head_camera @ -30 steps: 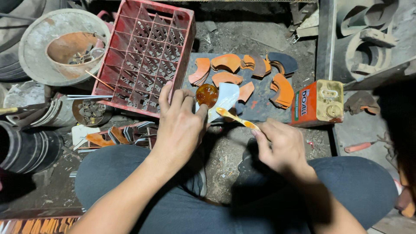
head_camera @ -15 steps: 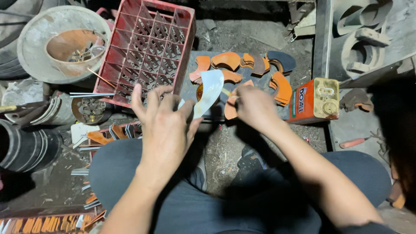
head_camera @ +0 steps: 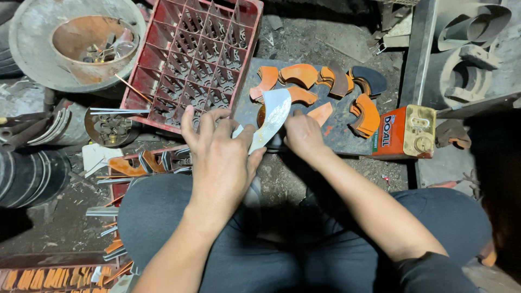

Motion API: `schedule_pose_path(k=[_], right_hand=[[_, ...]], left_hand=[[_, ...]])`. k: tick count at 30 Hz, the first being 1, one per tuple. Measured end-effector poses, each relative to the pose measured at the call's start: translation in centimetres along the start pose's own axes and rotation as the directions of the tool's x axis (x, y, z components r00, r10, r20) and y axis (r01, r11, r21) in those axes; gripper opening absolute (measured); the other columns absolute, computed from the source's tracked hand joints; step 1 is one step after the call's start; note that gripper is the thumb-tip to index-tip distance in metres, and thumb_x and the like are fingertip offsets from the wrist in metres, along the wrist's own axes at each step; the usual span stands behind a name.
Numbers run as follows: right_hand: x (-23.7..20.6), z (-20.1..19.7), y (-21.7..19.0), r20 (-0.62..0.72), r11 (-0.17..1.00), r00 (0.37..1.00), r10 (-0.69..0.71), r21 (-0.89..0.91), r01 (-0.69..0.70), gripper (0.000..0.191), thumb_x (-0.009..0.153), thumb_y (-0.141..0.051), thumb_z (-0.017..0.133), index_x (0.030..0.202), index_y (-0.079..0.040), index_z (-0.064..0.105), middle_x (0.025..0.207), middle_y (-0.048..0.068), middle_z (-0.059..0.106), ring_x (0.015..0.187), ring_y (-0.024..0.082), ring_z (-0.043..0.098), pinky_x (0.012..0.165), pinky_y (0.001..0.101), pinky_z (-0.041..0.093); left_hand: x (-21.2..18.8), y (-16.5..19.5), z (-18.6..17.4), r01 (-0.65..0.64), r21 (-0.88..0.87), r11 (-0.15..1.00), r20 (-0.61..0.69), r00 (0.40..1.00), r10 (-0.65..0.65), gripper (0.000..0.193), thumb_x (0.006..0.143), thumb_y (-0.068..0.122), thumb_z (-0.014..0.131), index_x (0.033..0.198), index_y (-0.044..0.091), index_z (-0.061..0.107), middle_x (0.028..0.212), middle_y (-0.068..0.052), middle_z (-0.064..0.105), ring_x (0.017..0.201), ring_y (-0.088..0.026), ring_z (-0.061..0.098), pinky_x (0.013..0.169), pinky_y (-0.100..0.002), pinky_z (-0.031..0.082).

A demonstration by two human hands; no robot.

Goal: The person sits on the floor and uses a small brush to apply a brown liquid coating to a curved metal part. They repeatedly dip the brush into a small container and spread the substance over the surface of the part.

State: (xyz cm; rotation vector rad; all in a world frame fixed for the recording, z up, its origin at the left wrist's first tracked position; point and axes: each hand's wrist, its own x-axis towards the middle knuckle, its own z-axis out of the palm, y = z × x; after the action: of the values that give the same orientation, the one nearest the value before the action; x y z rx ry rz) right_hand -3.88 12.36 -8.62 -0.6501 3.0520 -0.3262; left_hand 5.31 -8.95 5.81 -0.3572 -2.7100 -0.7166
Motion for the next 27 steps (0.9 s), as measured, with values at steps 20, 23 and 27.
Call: schedule_pose_path(k=[20,23,27], right_hand=[[-0.1,-0.4,0.1,0.008,1.0,1.0,-0.011,0.0,0.011,0.025,0.063,-0.002,0.071,0.087,0.0,0.075,0.093,0.024,0.068,0.083,0.044,0.069,0.073,0.052,0.055],[-0.2,-1.7,0.7,0.016,1.0,1.0,0.01,-0.005,-0.01,0.026,0.064,-0.003,0.072,0.09,-0.001,0.075,0.092,0.023,0.068,0.082,0.045,0.068,0.074,0.0521,0.055],[-0.5,-2.3,0.7,0.008,1.0,1.0,0.009,-0.02,-0.009,0.032,0.062,-0.003,0.073,0.094,-0.002,0.075,0.089,0.023,0.067,0.082,0.045,0.068,0.073,0.053,0.054]], left_hand=[[-0.2,-0.5,-0.3,-0.017,-0.032,0.999,-0.016,1.0,0.017,0.034,0.079,0.027,0.08,0.106,0.007,0.078,0.1,-0.017,0.068,0.124,-0.037,0.052,0.117,-0.063,0.016],[-0.1,-0.4,-0.4,-0.005,-0.026,1.0,-0.017,1.0,0.004,0.035,0.078,0.027,0.081,0.106,0.007,0.078,0.1,-0.018,0.069,0.123,-0.036,0.052,0.117,-0.062,0.016],[0.2,0.0,-0.4,0.001,-0.02,1.0,-0.017,1.0,-0.002,0.033,0.077,0.026,0.083,0.104,0.007,0.078,0.099,-0.018,0.069,0.122,-0.036,0.054,0.117,-0.062,0.017]])
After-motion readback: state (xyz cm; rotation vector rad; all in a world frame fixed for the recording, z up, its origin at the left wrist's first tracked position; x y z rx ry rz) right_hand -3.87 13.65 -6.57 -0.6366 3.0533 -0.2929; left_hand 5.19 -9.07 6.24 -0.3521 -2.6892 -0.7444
